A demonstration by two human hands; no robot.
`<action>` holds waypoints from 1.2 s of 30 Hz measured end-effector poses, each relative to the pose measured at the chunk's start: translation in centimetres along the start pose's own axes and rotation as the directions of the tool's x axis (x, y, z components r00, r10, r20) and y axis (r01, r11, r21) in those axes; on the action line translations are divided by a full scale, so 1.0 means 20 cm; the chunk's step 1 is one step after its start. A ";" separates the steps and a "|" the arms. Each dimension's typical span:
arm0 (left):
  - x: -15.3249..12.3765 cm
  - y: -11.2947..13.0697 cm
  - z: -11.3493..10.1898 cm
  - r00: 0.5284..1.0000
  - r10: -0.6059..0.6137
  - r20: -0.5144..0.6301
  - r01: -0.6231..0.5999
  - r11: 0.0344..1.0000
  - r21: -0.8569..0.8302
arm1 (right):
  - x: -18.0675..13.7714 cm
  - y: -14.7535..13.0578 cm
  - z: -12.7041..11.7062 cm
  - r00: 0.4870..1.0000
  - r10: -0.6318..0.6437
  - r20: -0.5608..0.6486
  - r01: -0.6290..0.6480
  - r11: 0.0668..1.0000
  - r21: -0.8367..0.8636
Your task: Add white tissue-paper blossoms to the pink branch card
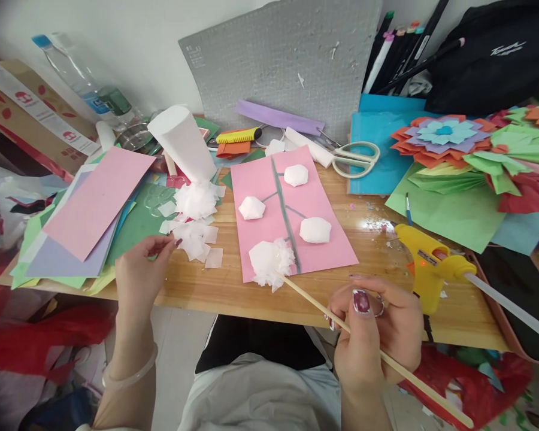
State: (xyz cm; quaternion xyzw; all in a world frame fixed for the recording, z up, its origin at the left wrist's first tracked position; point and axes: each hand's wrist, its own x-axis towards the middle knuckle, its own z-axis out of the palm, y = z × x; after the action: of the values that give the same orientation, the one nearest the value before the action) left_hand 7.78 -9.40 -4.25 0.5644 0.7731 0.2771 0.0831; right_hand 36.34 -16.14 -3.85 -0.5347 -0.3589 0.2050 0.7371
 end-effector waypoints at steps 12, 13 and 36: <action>-0.10 -0.04 0.04 0.917 0.377 0.131 -0.388 0.919 0.074 | -0.04 -0.02 0.00 0.993 -0.105 0.062 0.107 0.994 -0.034; -0.10 -0.05 0.05 0.927 0.354 0.122 -0.364 0.928 0.076 | -0.04 -0.03 0.00 0.991 -0.112 0.069 0.115 0.993 -0.039; -0.35 0.27 0.03 0.821 0.235 0.521 0.333 0.545 -0.770 | -0.09 -0.01 0.03 0.906 0.236 0.353 -0.316 0.929 0.191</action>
State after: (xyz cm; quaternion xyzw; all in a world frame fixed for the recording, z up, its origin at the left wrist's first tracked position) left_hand 15.02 -14.47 -3.16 0.4868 0.4994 0.4264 0.5760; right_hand 34.70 -17.13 -4.07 -0.4448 -0.3671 0.4354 0.6913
